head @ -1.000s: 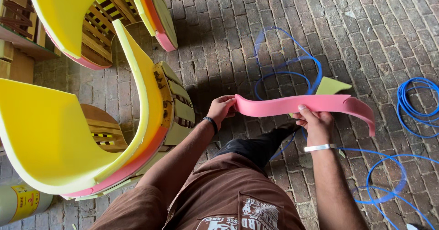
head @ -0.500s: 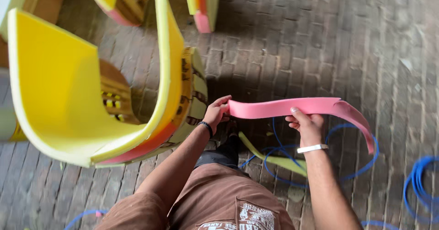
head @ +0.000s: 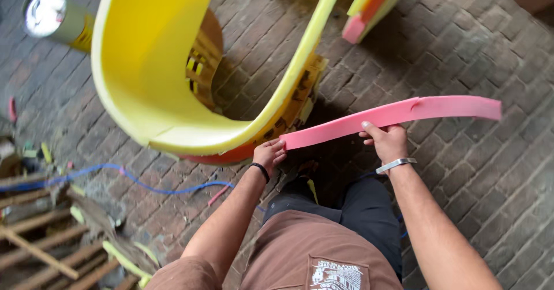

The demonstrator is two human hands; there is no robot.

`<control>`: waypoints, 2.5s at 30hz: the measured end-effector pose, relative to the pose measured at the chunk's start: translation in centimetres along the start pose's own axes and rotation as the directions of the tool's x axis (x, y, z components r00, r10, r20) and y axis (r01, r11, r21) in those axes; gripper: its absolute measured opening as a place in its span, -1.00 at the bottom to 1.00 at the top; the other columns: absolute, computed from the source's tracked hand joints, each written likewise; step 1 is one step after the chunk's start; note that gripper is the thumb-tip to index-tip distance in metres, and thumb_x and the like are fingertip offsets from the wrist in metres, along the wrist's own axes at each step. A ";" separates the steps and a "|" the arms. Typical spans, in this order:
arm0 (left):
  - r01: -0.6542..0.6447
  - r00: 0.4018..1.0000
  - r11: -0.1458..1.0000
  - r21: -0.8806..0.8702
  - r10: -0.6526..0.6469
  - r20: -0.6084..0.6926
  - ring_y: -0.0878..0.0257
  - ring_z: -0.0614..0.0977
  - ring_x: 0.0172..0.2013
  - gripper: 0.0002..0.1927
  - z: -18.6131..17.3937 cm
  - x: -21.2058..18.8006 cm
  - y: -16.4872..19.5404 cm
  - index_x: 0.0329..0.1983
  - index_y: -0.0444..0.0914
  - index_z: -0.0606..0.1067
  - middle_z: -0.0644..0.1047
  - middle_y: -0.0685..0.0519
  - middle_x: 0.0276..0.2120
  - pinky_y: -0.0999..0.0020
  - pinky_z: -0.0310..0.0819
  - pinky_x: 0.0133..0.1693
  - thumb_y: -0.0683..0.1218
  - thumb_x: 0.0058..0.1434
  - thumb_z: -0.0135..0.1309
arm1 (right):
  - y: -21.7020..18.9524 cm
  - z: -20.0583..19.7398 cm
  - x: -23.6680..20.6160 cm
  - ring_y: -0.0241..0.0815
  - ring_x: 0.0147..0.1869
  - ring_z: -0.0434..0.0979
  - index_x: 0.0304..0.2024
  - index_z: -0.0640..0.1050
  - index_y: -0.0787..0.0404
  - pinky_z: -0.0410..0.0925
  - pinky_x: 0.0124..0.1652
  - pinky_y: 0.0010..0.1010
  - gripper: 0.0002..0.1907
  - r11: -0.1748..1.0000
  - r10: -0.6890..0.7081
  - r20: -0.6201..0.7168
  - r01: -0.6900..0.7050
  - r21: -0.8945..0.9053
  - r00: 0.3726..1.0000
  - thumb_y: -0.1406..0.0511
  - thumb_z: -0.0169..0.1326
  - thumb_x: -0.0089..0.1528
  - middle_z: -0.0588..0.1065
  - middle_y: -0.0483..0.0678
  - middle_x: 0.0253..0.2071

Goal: The person assembles a foam chair by fitting a yellow foam piece onto a wooden frame, then attaching pink foam strips to the edges. They use a knife to trim the foam and a spray gun to apply adhesive, working on a brick floor in a workshop.

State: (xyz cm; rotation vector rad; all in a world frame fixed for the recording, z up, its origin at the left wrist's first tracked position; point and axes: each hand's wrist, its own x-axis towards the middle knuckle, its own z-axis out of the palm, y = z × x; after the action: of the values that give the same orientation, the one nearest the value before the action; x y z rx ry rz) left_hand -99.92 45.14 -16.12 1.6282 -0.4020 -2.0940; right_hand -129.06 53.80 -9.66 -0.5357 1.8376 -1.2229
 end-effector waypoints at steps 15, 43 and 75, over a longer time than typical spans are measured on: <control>0.015 0.538 0.807 0.591 0.492 -0.684 -0.11 0.69 -0.21 -0.54 -7.1 3.2 0.5 -0.26 -0.23 0.70 0.66 -0.23 -0.31 0.09 0.54 -0.14 0.22 -0.01 0.34 | 4.8 13.0 8.9 -0.26 -0.33 0.64 -0.18 0.58 0.33 0.49 -0.38 -0.47 -0.84 0.996 0.082 0.392 -0.058 -0.072 0.916 0.41 0.22 0.19 0.61 -0.06 -0.31; 0.083 0.262 0.075 0.994 0.960 -0.094 0.00 0.55 0.01 -0.79 -9.4 9.1 -7.4 -0.03 -0.11 0.57 0.56 -0.05 -0.07 0.05 0.43 0.05 -0.11 0.27 0.18 | 12.1 18.0 18.4 -0.19 -0.20 0.69 -0.07 0.59 0.35 0.59 -0.27 -0.43 -0.77 0.994 -0.103 0.581 0.100 0.037 0.808 0.44 0.26 0.22 0.63 -0.02 -0.18; 0.007 0.563 0.001 1.000 0.827 -0.004 -0.04 0.09 0.50 -0.18 2.0 15.7 -9.0 0.43 -0.40 0.19 0.13 -0.22 0.48 -0.02 -0.20 0.45 0.01 0.12 0.06 | 13.8 20.3 22.0 -0.27 -0.21 0.68 -0.13 0.62 0.29 0.51 -0.34 -0.45 -0.76 0.915 -0.015 0.688 0.287 -0.283 0.725 0.32 0.29 0.18 0.65 -0.04 -0.23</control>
State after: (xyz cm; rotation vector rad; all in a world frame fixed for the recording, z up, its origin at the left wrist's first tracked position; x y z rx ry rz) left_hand -106.48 44.61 -33.04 2.1549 -2.0618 -0.3359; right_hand -123.05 32.91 -34.45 -1.2012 1.3849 -0.6188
